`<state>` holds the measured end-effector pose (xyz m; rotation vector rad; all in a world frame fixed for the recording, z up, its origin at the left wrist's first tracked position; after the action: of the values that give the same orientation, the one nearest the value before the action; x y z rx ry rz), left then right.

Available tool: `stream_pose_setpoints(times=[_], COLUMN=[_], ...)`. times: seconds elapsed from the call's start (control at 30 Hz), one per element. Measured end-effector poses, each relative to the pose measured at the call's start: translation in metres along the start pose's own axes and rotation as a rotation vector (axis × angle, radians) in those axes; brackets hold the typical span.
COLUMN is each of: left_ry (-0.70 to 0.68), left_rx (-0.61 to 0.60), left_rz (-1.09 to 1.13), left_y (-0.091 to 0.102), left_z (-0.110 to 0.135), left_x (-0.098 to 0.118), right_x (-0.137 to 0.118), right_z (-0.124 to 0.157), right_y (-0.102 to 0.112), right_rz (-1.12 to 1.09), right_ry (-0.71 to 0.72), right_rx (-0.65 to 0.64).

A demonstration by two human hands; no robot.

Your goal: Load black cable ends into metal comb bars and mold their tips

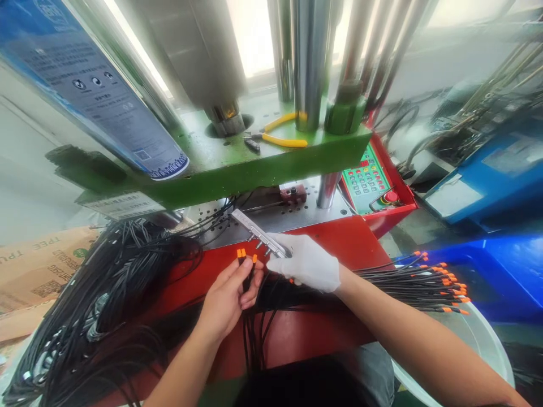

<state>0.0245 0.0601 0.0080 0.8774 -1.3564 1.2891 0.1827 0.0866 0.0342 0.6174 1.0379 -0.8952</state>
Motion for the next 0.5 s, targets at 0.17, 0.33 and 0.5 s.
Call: stream_pose_setpoints(times=[0.17, 0.33, 0.5], left_ry=[-0.07, -0.096, -0.099], left_rx=[-0.048, -0.037, -0.054], left_rz=[-0.074, -0.107, -0.121], left_y=[0.0008, 0.0052, 0.0056], left_z=[-0.0004, -0.0007, -0.0011], left_x=[-0.0017, -0.0048, -0.0058], right_x=[0.0013, 0.0003, -0.0011], right_z=[-0.0004, -0.0011, 0.001], right_y=[-0.0003, -0.0006, -0.0011], right_rz=[-0.004, -0.003, -0.008], right_ry=[-0.012, -0.014, -0.033], right_rx=[-0.011, -0.023, -0.033])
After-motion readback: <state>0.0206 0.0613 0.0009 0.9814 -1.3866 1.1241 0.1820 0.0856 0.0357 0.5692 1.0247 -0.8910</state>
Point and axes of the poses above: each hand's wrist, its own z-axis away from the middle knuckle, its own y-axis out of the back of the hand, x = y × z, the point moved 4 cm from there along -z, towards the middle knuckle, and after that the axes turned 15 degrees about -y, right-handed, at the moved point
